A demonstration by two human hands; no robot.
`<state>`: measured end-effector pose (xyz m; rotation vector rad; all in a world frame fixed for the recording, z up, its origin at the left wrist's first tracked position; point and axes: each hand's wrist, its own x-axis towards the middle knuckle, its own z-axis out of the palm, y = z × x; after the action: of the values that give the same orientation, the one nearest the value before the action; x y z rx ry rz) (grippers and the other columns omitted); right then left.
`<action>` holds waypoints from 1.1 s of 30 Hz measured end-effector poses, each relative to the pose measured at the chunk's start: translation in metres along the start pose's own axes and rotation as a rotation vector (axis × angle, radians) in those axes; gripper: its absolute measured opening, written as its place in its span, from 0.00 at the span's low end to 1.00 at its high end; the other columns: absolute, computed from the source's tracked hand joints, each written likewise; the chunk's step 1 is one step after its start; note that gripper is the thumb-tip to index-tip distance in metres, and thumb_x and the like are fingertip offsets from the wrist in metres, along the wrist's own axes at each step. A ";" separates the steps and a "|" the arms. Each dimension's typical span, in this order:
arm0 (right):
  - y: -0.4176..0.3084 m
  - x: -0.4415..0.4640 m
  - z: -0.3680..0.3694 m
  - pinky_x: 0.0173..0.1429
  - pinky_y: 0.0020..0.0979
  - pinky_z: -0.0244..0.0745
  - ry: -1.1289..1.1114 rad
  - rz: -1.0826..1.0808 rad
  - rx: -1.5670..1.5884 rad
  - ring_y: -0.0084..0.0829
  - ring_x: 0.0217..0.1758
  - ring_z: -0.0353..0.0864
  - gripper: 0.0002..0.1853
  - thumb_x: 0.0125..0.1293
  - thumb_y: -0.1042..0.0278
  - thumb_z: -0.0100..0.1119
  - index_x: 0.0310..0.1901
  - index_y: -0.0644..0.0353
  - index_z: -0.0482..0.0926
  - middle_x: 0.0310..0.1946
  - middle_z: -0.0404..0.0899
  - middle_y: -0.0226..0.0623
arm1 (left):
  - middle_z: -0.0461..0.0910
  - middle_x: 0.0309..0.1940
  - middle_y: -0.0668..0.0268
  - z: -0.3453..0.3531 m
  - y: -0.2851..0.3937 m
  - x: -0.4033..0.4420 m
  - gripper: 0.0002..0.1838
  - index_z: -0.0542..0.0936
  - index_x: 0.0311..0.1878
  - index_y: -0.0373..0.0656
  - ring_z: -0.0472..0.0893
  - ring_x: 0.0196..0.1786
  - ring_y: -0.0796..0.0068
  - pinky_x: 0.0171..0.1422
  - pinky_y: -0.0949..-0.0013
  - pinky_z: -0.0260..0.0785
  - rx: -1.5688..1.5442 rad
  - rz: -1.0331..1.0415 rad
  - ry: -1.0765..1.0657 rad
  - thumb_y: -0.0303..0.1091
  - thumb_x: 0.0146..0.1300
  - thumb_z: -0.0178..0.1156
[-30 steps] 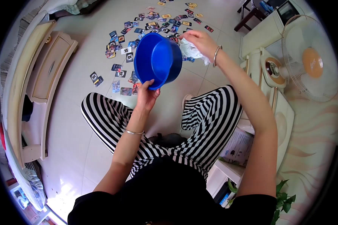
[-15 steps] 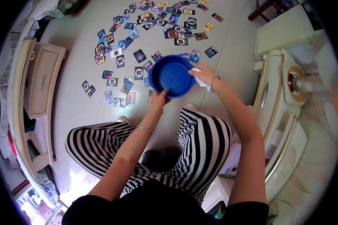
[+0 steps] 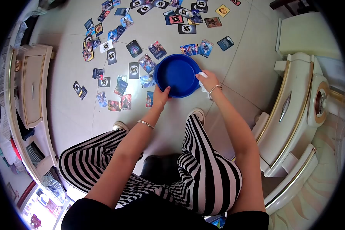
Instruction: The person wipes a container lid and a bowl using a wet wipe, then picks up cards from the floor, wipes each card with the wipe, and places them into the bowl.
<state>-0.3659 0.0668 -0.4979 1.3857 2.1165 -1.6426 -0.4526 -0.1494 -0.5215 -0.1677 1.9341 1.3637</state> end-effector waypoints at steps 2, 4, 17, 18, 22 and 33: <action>-0.002 0.004 0.003 0.40 0.29 0.74 -0.009 -0.021 -0.004 0.28 0.34 0.80 0.24 0.55 0.57 0.65 0.50 0.64 0.77 0.36 0.82 0.39 | 0.77 0.42 0.60 0.002 -0.001 0.003 0.23 0.64 0.58 0.42 0.80 0.31 0.70 0.28 0.72 0.77 -0.007 0.000 0.022 0.33 0.61 0.59; -0.002 0.009 0.004 0.40 0.29 0.74 -0.016 -0.003 0.026 0.28 0.34 0.80 0.23 0.55 0.58 0.65 0.49 0.64 0.77 0.35 0.82 0.38 | 0.76 0.42 0.60 0.001 0.000 0.005 0.23 0.64 0.57 0.42 0.80 0.32 0.70 0.28 0.71 0.77 -0.011 0.004 0.048 0.34 0.61 0.59; -0.013 -0.024 0.005 0.38 0.30 0.74 0.358 -0.167 -0.039 0.30 0.35 0.80 0.19 0.56 0.57 0.65 0.40 0.64 0.78 0.34 0.81 0.41 | 0.76 0.47 0.60 -0.022 -0.005 -0.003 0.29 0.67 0.59 0.38 0.80 0.38 0.71 0.39 0.71 0.75 0.062 0.030 0.009 0.42 0.59 0.63; -0.023 -0.030 0.003 0.38 0.30 0.74 0.354 -0.173 -0.039 0.30 0.35 0.80 0.19 0.56 0.57 0.65 0.40 0.64 0.78 0.34 0.81 0.41 | 0.77 0.46 0.60 -0.028 -0.019 -0.002 0.27 0.70 0.57 0.36 0.81 0.38 0.72 0.41 0.71 0.74 0.108 0.118 0.130 0.42 0.58 0.63; -0.066 -0.054 0.011 0.30 0.29 0.70 0.069 -0.244 0.026 0.27 0.25 0.77 0.17 0.56 0.56 0.64 0.32 0.64 0.77 0.24 0.79 0.37 | 0.82 0.33 0.60 -0.064 -0.040 -0.027 0.19 0.79 0.46 0.35 0.81 0.37 0.71 0.43 0.70 0.73 0.246 0.175 0.328 0.39 0.55 0.65; -0.086 -0.062 0.109 0.28 0.25 0.67 -0.372 -0.281 0.227 0.19 0.23 0.73 0.14 0.56 0.59 0.65 0.29 0.63 0.77 0.21 0.77 0.32 | 0.79 0.37 0.56 -0.085 -0.046 -0.041 0.21 0.78 0.44 0.37 0.79 0.40 0.56 0.47 0.59 0.71 0.724 0.178 0.369 0.41 0.50 0.67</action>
<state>-0.4362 -0.0573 -0.4454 0.7650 2.0198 -2.1062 -0.4430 -0.2542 -0.5168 0.1171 2.6820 0.6830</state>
